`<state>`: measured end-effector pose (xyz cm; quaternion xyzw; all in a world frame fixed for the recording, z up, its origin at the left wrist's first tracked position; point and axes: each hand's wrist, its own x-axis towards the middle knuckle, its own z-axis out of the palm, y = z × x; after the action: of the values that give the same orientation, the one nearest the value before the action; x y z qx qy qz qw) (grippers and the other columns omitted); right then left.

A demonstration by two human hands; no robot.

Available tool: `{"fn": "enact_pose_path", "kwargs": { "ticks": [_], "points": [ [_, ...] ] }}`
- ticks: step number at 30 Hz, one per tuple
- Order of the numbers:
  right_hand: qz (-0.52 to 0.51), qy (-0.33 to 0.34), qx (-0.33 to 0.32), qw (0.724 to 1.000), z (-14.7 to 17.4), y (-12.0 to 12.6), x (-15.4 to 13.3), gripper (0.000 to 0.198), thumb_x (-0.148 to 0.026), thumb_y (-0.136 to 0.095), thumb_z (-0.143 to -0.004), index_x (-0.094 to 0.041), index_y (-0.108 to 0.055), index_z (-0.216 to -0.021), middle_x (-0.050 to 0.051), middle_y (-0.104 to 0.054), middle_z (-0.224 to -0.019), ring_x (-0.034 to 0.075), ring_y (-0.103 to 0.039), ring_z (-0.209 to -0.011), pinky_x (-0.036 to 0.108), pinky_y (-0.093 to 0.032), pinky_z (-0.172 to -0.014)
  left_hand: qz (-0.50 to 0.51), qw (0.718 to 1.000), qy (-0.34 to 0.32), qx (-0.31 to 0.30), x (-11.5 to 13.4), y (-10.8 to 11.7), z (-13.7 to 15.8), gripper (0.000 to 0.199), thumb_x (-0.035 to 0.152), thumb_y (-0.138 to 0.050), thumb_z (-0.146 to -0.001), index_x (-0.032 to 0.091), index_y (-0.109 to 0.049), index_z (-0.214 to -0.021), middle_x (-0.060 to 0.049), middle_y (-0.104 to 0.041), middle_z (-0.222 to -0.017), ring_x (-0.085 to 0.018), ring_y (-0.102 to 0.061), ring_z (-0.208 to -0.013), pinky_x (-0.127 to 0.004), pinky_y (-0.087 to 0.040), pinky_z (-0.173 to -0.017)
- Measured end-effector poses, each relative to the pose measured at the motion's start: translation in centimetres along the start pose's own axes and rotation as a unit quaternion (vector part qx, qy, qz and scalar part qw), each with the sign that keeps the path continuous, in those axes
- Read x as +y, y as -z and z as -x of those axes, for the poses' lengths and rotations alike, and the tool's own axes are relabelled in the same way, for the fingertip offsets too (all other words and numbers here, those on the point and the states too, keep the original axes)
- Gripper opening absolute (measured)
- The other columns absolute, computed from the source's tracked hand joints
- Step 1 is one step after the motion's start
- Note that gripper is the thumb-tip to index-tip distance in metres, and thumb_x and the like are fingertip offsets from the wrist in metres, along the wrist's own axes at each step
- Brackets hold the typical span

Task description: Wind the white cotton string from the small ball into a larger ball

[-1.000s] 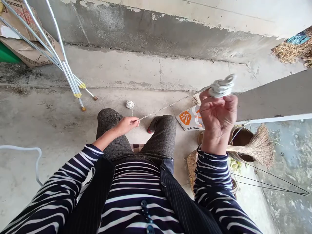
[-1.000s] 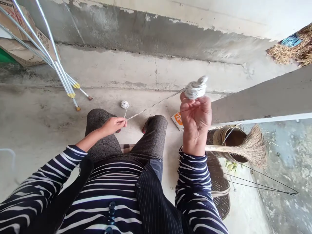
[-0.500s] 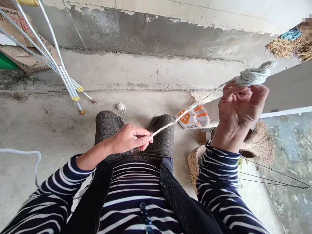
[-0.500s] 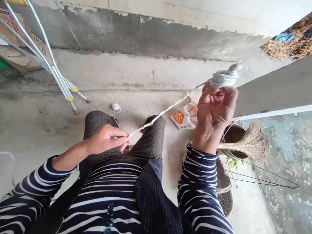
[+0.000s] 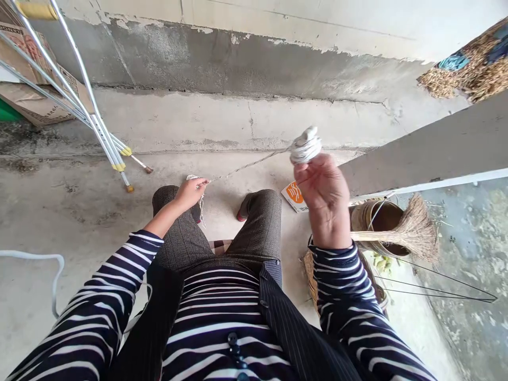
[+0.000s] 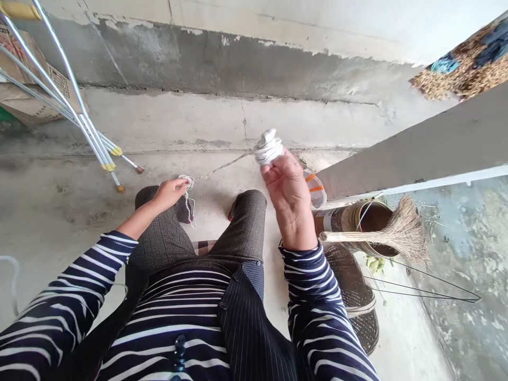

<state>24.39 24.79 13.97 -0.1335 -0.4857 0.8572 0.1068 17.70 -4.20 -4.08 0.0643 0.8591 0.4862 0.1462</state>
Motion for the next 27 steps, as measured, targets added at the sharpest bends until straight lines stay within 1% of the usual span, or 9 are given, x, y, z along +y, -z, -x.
{"fn": "enact_pose_path", "kwargs": {
  "ticks": [3, 6, 9, 11, 14, 18, 20, 24, 27],
  "points": [
    [-0.019, -0.054, -0.018, 0.998, 0.1, -0.7, 2.2, 0.035, -0.014, -0.079, -0.067, -0.028, -0.070, -0.098, -0.004, -0.075, -0.087, 0.011, -0.066, -0.080, 0.014, -0.055, -0.059, -0.024, 1.000, 0.010, 0.006, 0.2, -0.8, -0.7, 0.028, 0.023, -0.064, -0.084, 0.020, -0.076, -0.109, -0.008, -0.079, -0.104, -0.022, -0.072, -0.083, -0.034, -0.057, -0.083],
    [-0.028, -0.097, -0.022, 0.995, -0.1, -1.1, 4.3, 0.043, -0.013, -0.078, -0.065, -0.027, -0.070, -0.105, -0.005, -0.074, -0.083, 0.010, -0.066, -0.076, 0.013, -0.055, -0.059, 0.041, 0.998, -0.044, -0.025, 1.9, -2.3, -0.5, 0.032, 0.026, -0.061, -0.088, 0.019, -0.073, -0.117, -0.009, -0.076, -0.117, -0.023, -0.072, -0.103, -0.034, -0.055, -0.095],
    [-0.021, -0.119, -0.025, 0.992, -0.4, -1.3, 5.8, 0.045, -0.012, -0.076, -0.065, -0.026, -0.070, -0.107, -0.004, -0.074, -0.083, 0.011, -0.067, -0.077, 0.015, -0.056, -0.059, 0.088, 0.991, -0.089, -0.042, 3.9, -4.1, -0.5, 0.034, 0.028, -0.063, -0.087, 0.017, -0.072, -0.118, -0.010, -0.075, -0.121, -0.023, -0.070, -0.111, -0.033, -0.055, -0.095],
    [-0.016, -0.121, -0.027, 0.992, -0.5, -1.3, 6.3, 0.044, -0.013, -0.076, -0.065, -0.025, -0.070, -0.107, -0.003, -0.075, -0.085, 0.012, -0.068, -0.077, 0.015, -0.057, -0.059, 0.092, 0.990, -0.099, -0.048, 4.7, -5.0, -0.7, 0.034, 0.027, -0.066, -0.084, 0.018, -0.072, -0.117, -0.009, -0.075, -0.119, -0.023, -0.070, -0.110, -0.032, -0.055, -0.093],
    [-0.019, -0.112, -0.034, 0.993, -0.6, -1.5, 6.2, 0.043, -0.014, -0.078, -0.066, -0.026, -0.069, -0.106, -0.003, -0.076, -0.088, 0.010, -0.069, -0.076, 0.014, -0.057, -0.060, 0.085, 0.990, -0.087, -0.070, 4.6, -6.2, -0.6, 0.030, 0.028, -0.071, -0.079, 0.018, -0.075, -0.107, -0.007, -0.077, -0.110, -0.023, -0.072, -0.102, -0.032, -0.055, -0.090],
    [-0.027, -0.104, -0.023, 0.994, -0.6, -1.7, 5.5, 0.037, -0.014, -0.078, -0.067, -0.025, -0.070, -0.102, -0.005, -0.075, -0.085, 0.007, -0.067, -0.072, 0.012, -0.058, -0.062, 0.116, 0.985, -0.024, -0.126, 3.1, -7.4, 0.2, 0.020, 0.032, -0.067, -0.080, 0.015, -0.074, -0.088, -0.004, -0.075, -0.084, -0.019, -0.070, -0.076, -0.029, -0.056, -0.072],
    [-0.030, -0.102, -0.015, 0.994, -0.6, -1.9, 5.2, 0.034, -0.013, -0.078, -0.067, -0.025, -0.070, -0.098, -0.006, -0.075, -0.084, 0.007, -0.067, -0.071, 0.011, -0.057, -0.061, 0.146, 0.980, 0.005, -0.139, 2.4, -7.9, 0.6, 0.020, 0.032, -0.067, -0.079, 0.015, -0.073, -0.087, -0.004, -0.073, -0.082, -0.019, -0.069, -0.074, -0.027, -0.056, -0.066],
    [-0.023, -0.100, -0.014, 0.995, -0.4, -2.2, 5.0, 0.032, -0.014, -0.077, -0.068, -0.025, -0.070, -0.097, -0.005, -0.075, -0.085, 0.008, -0.068, -0.072, 0.011, -0.057, -0.058, 0.178, 0.981, -0.012, -0.073, 2.1, -8.1, 0.2, 0.035, 0.029, -0.073, -0.075, 0.015, -0.070, -0.106, -0.010, -0.073, -0.108, -0.023, -0.070, -0.099, -0.028, -0.057, -0.072],
    [-0.015, -0.107, -0.015, 0.994, 0.0, -2.6, 5.0, 0.034, -0.013, -0.075, -0.068, -0.025, -0.070, -0.099, -0.004, -0.075, -0.086, 0.009, -0.068, -0.072, 0.014, -0.058, -0.057, 0.140, 0.989, -0.050, -0.012, 2.5, -7.5, -0.9, 0.030, 0.031, -0.071, -0.079, 0.016, -0.069, -0.106, -0.010, -0.074, -0.108, -0.024, -0.069, -0.105, -0.031, -0.056, -0.085]
  ]
}}
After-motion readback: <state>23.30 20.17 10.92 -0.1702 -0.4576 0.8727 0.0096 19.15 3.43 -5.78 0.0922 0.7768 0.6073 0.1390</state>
